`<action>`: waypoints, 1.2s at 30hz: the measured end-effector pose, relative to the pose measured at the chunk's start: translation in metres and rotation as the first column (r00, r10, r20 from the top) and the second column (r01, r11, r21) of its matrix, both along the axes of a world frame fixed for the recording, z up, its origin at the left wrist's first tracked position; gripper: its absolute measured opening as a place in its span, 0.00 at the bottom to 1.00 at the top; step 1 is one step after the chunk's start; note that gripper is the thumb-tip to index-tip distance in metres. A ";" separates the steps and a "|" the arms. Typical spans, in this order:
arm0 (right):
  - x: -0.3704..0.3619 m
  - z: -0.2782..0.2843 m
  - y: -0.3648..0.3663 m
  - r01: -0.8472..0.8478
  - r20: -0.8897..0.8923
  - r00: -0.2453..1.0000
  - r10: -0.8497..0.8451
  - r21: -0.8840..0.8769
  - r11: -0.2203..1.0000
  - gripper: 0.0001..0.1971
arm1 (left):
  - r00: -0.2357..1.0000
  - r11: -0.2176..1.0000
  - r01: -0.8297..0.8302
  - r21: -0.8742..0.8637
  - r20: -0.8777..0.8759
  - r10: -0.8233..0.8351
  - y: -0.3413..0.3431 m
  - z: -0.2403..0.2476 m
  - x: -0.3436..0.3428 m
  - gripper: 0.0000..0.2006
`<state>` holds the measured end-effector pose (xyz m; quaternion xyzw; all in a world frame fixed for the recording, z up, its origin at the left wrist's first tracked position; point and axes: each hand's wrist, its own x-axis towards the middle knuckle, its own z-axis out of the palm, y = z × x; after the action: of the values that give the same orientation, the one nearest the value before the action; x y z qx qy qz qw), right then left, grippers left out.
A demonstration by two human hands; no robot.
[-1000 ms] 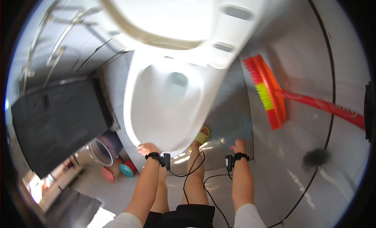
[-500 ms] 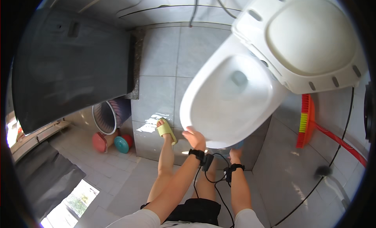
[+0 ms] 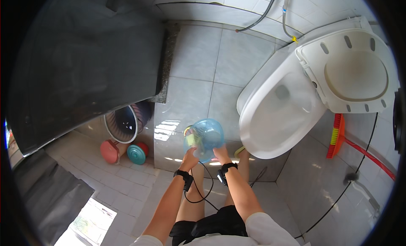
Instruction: The person cleans the bathroom floor and surfaces using a brush and water, moving items aside and scrubbing different areas including around the toilet and near a washing machine.
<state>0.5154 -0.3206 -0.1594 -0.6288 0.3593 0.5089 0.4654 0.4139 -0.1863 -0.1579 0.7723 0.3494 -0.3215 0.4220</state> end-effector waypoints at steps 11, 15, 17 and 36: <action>-0.004 0.018 0.100 -0.407 0.048 0.908 0.416 -0.129 0.904 0.36 | 0.999 0.974 -0.024 -0.226 0.031 0.031 0.039 0.030 -0.005 0.21; -0.020 0.010 0.116 -0.698 0.282 0.617 0.734 -0.234 0.677 0.43 | 0.998 0.997 -0.051 -0.054 0.042 0.053 0.048 0.042 0.002 0.16; -0.022 0.023 0.133 -0.717 0.323 0.592 0.739 -0.207 0.665 0.43 | 0.998 0.998 -0.048 0.051 0.054 0.045 0.060 0.049 -0.003 0.14; -0.005 0.031 0.140 -0.670 0.400 0.657 0.638 -0.076 0.738 0.44 | 0.966 0.963 -0.206 0.175 0.192 0.172 0.071 0.042 -0.001 0.05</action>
<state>0.5102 -0.1806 -0.1285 -0.7871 -0.0146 0.5155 0.3383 0.4131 -0.1151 -0.1159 0.7980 0.4126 -0.1750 0.4029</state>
